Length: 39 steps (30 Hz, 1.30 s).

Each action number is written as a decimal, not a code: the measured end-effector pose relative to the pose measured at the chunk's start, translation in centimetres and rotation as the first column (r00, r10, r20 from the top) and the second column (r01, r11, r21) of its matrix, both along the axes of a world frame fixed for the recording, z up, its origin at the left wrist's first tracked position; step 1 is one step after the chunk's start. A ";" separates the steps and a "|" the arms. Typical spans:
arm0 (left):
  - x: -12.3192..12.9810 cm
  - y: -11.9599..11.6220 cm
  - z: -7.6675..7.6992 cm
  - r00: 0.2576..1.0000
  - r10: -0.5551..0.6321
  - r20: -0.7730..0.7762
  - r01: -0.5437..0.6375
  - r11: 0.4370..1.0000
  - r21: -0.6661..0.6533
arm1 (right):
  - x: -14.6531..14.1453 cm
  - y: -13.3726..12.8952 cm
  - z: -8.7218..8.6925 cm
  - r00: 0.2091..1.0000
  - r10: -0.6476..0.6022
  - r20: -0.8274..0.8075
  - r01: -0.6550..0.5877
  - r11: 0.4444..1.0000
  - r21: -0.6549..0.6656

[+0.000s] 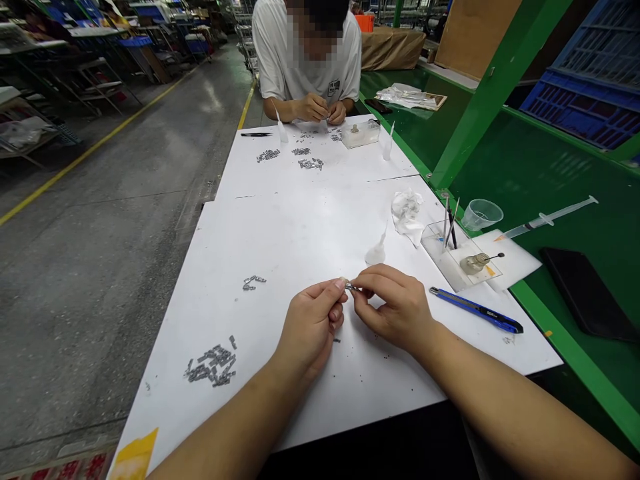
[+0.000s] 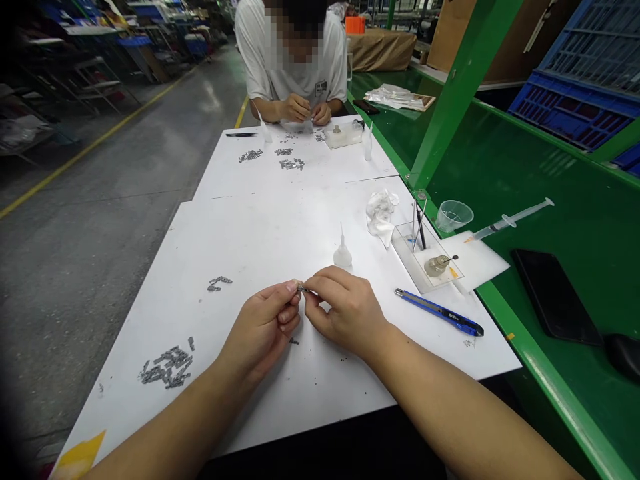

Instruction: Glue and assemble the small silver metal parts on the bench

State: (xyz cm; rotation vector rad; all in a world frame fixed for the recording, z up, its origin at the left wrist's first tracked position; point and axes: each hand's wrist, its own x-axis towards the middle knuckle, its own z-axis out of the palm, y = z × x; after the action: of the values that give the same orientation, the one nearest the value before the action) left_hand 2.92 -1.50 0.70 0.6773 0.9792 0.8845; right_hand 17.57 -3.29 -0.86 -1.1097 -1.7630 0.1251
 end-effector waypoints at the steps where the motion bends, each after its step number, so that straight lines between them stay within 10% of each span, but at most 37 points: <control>1: 0.0 0.0 0.1 1.000 -0.003 0.000 0.003 1.000 -0.005 | 0.0 0.0 0.0 1.000 0.002 0.005 -0.002 1.000 -0.002; 32: -0.3 0.1 0.0 0.999 -0.036 0.000 0.036 0.998 -0.060 | -0.1 0.0 0.0 1.000 -0.006 0.003 0.006 1.000 0.007; 36: -0.9 0.5 0.3 0.979 -0.025 -0.204 0.056 0.988 0.144 | 0.2 -0.1 0.3 1.000 0.004 -0.018 -0.004 1.000 -0.005; 39: -1.5 0.7 0.7 0.896 0.135 -0.423 0.118 0.846 0.519 | 0.5 -0.2 0.5 0.998 0.013 -0.064 -0.013 1.000 0.000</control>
State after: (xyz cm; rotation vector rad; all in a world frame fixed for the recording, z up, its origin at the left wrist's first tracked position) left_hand 1.39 -0.81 1.38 1.4079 1.1470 1.0464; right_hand 18.05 -3.48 -0.34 -1.0825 -1.7139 0.1670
